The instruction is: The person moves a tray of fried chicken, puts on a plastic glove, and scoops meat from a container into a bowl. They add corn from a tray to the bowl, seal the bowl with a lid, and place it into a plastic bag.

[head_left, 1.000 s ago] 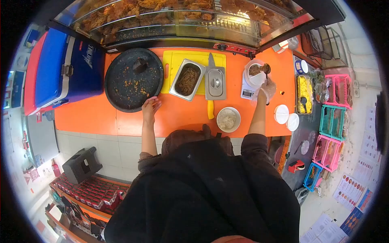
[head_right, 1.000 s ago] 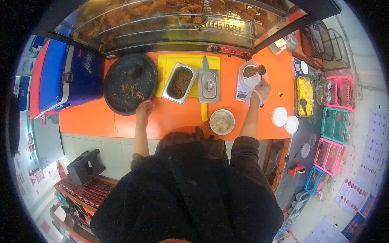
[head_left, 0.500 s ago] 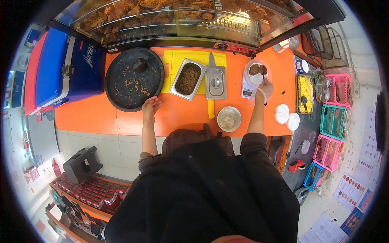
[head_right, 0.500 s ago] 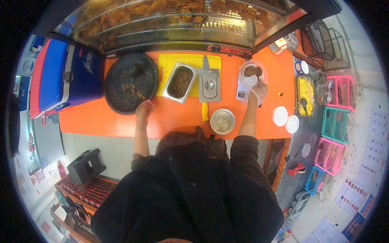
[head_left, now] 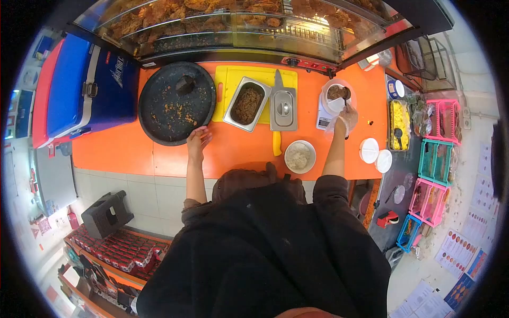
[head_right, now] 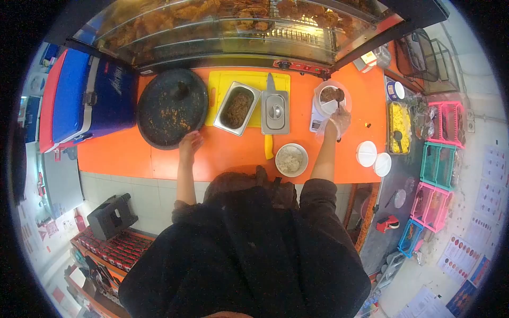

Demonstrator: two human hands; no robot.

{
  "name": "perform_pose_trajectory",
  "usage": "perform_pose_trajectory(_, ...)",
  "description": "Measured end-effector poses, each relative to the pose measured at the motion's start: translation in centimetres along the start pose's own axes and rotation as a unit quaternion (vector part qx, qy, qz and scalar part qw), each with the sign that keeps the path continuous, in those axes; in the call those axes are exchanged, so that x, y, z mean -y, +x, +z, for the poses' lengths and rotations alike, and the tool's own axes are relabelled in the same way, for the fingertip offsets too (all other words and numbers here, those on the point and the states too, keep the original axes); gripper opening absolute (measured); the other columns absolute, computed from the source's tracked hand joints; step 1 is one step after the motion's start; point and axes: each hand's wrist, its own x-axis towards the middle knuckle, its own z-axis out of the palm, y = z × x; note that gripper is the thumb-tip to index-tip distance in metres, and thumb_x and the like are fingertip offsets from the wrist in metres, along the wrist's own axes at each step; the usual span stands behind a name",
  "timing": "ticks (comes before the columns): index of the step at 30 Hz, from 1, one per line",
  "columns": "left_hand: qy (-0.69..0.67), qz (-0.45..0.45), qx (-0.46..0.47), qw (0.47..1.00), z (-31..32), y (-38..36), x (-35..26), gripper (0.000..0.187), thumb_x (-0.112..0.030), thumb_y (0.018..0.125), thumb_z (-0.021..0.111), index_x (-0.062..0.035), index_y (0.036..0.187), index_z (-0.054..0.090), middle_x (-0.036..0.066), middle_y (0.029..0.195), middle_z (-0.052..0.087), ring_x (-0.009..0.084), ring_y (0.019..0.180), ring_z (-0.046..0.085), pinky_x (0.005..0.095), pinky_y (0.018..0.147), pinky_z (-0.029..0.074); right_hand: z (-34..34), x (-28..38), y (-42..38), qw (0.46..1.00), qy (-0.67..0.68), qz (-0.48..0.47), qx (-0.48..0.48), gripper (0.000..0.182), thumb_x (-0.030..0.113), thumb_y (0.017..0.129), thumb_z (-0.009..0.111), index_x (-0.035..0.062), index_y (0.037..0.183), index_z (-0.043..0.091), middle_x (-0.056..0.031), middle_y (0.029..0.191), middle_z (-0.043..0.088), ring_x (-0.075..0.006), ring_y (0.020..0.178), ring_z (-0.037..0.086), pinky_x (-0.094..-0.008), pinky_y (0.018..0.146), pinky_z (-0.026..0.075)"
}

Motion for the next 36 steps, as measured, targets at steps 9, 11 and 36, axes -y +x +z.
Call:
perform_pose_trajectory(9, 0.011, -0.010, -0.002, 1.000, -0.3, 0.2, 0.2, 0.021, -0.014, 0.092, 0.043, -0.0018, 0.101, 0.058, 0.007, 0.093, 0.059, 0.0193, 0.081, 0.061, 0.0304, 0.074, 0.054, 0.3, -1.1, 0.9, 0.994, 0.096, 0.043, -0.009, 0.027, 0.008, 0.079, 0.059, 0.0098, 0.105, 0.067, -0.0168, 0.084, 0.066, -0.0240, 0.073, 0.064, -0.0335, 0.066, 0.047)
perform_pose_trajectory(11, 0.014, 0.005, 0.009, 1.000, -0.5, 0.3, 0.5, 0.029, -0.021, 0.089, 0.046, 0.0001, 0.106, 0.057, 0.011, 0.097, 0.059, 0.0217, 0.088, 0.059, 0.0338, 0.080, 0.051, -0.3, -0.5, 0.9, 0.994, 0.099, 0.043, -0.006, 0.027, 0.008, 0.079, 0.059, 0.0089, 0.104, 0.067, -0.0167, 0.083, 0.066, -0.0218, 0.071, 0.064, -0.0320, 0.065, 0.047)
perform_pose_trajectory(36, 0.001, -0.023, -0.001, 1.000, 1.0, 0.0, 0.5, 0.019, -0.013, 0.091, 0.044, -0.0043, 0.098, 0.059, 0.006, 0.092, 0.060, 0.0179, 0.078, 0.062, 0.0278, 0.070, 0.053, -4.3, 10.7, -5.6, 0.844, 0.358, 0.134, 0.377, 0.030, 0.005, 0.075, 0.063, 0.0026, 0.105, 0.063, 0.0007, 0.080, 0.060, -0.0031, 0.054, 0.041, -0.0155, 0.046, 0.031)
